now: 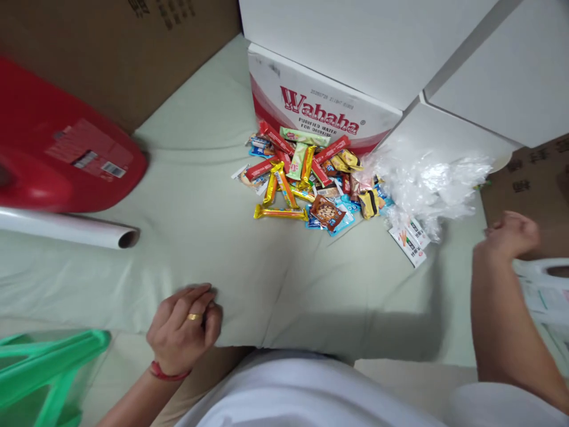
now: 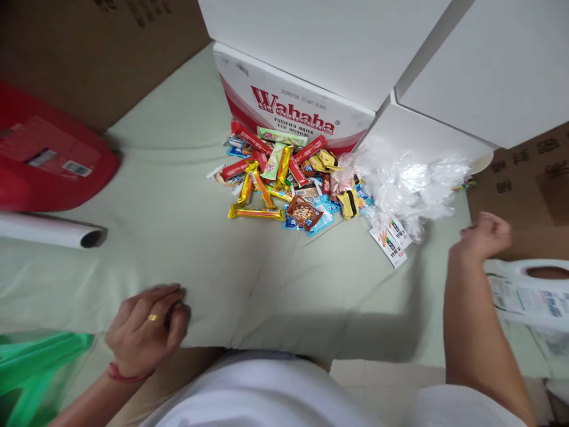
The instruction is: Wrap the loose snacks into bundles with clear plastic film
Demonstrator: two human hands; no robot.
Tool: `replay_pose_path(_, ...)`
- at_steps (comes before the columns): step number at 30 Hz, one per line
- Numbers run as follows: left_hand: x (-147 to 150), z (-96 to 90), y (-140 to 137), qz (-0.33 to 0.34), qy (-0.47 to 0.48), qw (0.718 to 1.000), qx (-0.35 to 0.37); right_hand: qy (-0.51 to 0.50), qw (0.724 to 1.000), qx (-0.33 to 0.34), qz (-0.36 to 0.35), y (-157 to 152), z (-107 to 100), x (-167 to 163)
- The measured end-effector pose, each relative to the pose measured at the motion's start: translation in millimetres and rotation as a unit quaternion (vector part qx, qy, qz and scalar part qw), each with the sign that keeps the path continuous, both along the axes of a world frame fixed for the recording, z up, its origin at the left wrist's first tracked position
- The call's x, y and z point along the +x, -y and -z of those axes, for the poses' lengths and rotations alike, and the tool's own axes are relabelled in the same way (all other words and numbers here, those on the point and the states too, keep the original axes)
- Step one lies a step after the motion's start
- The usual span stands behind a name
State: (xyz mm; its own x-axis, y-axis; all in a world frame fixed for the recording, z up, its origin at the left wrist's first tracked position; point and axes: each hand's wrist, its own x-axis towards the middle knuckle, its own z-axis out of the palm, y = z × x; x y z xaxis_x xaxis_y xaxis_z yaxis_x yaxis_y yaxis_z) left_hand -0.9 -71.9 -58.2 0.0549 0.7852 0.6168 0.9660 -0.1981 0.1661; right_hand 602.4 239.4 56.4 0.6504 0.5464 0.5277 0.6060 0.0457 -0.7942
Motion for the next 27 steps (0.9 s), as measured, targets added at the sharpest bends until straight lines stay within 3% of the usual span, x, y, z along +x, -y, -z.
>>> replay_pose_path(2, 0, 0.0, 0, 0.002, 0.007, 1.000, 0.004, -0.009, 0.992, -0.095, -0.088, 32, 20, -34)
replay_pose_path(3, 1, -0.4, 0, 0.003, 0.011, 1.000, 0.003, 0.015, 0.976, -0.158, -0.148, 44, 30, -54)
replay_pose_path(5, 2, -1.1, 1, 0.007, 0.017, 1.000, -0.004, 0.108, 0.947, -0.214, -0.214, 57, 47, -94)
replay_pose_path(7, 2, -1.5, 1, 0.014, 0.022, 1.000, -0.011, 0.190, 0.918, -0.254, -0.237, 57, 58, -126)
replay_pose_path(9, 0, -2.4, 2, 0.017, 0.031, 0.999, -0.019, 0.205, 0.913, -0.277, -0.217, 51, 64, -147)
replay_pose_path(13, -3, -10.8, 3, 0.041, 0.117, 0.989, -0.076, 0.119, 0.954, -0.226, -0.153, 60, 59, -171)
replay_pose_path(15, 2, -18.0, 1, 0.070, 0.204, 0.970, -0.114, -0.022, 0.971, -0.171, -0.164, 86, 54, -189)
replay_pose_path(16, 8, -21.5, -1, 0.087, 0.249, 0.956, -0.130, -0.134, 0.963, -0.145, -0.182, 104, 52, -203)
replay_pose_path(19, 43, -28.2, -14, 0.154, 0.369, 0.900, -0.172, -0.363, 0.874, -0.176, -0.270, 165, 55, -257)
replay_pose_path(23, 106, -23.6, -45, 0.242, 0.477, 0.817, -0.215, -0.433, 0.800, -0.250, -0.332, 223, 71, -320)
replay_pose_path(27, 134, -9.6, -74, 0.205, 0.533, 0.780, -0.256, -0.489, 0.715, -0.284, -0.411, 233, 76, -324)
